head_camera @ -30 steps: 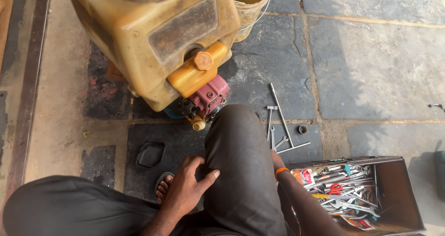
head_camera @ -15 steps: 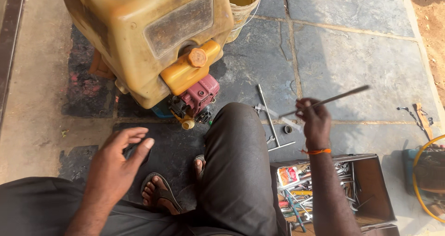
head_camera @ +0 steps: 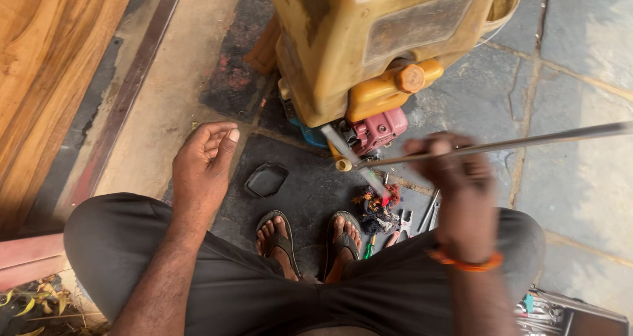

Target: The person sits on the floor repairing the pump unit of a knapsack power sprayer. They use a T-handle socket wrench to loosen fasteners, remove a black plastic cover from the pump head, work on the pump components by hand, and reattach the cover before tightening bolts with the wrench.

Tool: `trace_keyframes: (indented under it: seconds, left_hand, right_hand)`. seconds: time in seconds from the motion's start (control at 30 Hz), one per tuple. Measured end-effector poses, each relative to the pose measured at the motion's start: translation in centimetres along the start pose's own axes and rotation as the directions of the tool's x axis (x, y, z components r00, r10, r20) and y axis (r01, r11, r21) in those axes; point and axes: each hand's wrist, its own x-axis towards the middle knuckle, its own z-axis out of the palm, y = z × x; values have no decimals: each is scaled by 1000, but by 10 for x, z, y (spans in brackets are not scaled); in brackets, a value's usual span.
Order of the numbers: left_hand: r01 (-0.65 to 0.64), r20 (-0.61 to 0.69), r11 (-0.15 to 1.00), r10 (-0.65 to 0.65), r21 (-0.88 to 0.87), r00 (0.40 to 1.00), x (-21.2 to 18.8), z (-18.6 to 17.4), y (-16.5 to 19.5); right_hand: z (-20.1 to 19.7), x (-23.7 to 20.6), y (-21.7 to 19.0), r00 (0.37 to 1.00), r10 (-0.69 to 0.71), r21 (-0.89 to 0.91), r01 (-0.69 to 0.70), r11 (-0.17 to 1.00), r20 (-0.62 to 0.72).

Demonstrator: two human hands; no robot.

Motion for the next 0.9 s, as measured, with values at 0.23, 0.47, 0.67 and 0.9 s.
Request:
trace_keyframes:
  seconds: [0.23,0.47,0.67,0.9]
  left_hand:
    - [-257,143,909,222,327,965,-1,57,-48]
    - [-164,496,819,-162,550,853,-3,92,-127]
    - [23,425,657,-513,753,746,2,82,-152]
    - [-31,370,579,-478,815,797,13,97,-150]
  right_hand:
    - [128,-13,201,794,559,225,-606,763,240]
    - [151,-7,264,566,633,148,-796,587,528]
    - [158,5,265,479,592,87,-819,567,648]
    - [162,26,269,465,624,51,-825,563,627]
